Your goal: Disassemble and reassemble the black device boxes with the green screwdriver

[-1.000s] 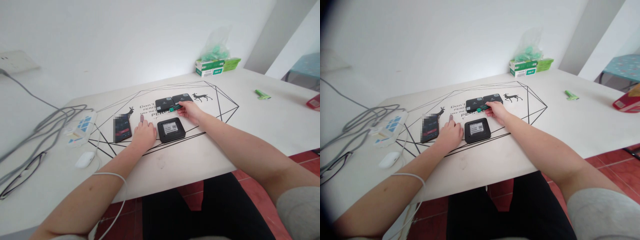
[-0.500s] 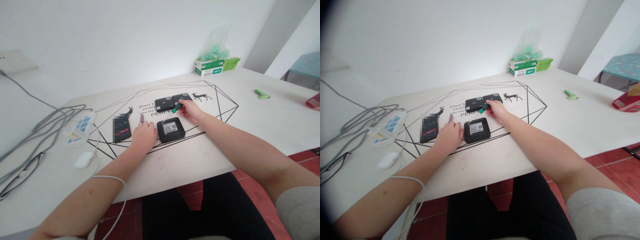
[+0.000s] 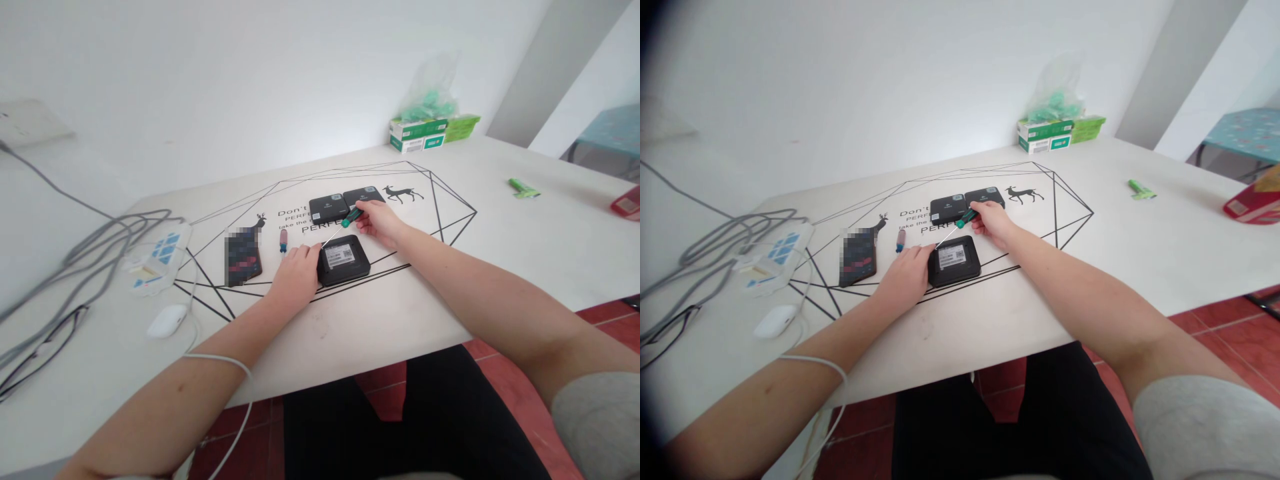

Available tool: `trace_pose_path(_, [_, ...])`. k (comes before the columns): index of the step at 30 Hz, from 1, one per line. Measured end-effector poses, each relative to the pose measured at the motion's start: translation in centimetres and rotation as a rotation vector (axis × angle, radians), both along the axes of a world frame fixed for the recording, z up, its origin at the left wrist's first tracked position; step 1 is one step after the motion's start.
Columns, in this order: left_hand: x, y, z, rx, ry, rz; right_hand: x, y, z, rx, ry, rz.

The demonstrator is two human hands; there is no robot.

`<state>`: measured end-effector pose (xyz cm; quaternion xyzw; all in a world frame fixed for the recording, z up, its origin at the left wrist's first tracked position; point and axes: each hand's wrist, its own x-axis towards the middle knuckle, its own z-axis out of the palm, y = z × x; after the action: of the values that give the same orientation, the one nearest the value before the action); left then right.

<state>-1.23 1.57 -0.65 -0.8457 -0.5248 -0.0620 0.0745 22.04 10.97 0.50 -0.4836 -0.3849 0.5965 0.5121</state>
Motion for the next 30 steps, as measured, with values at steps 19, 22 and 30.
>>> trace_pose_path(19, [0.7,-1.2,0.5,-0.091,0.059,0.022,0.0,0.2,-0.2,-0.012,0.02,-0.086])
trace_pose_path(22, [1.0,-1.4,0.4,-0.105,0.055,0.064,-0.2,0.2,-0.3,0.004,0.003,-0.07])
trace_pose_path(30, [0.2,-0.7,-1.3,-0.065,-0.069,0.11,-0.5,0.1,-0.6,0.03,-0.066,-0.033])
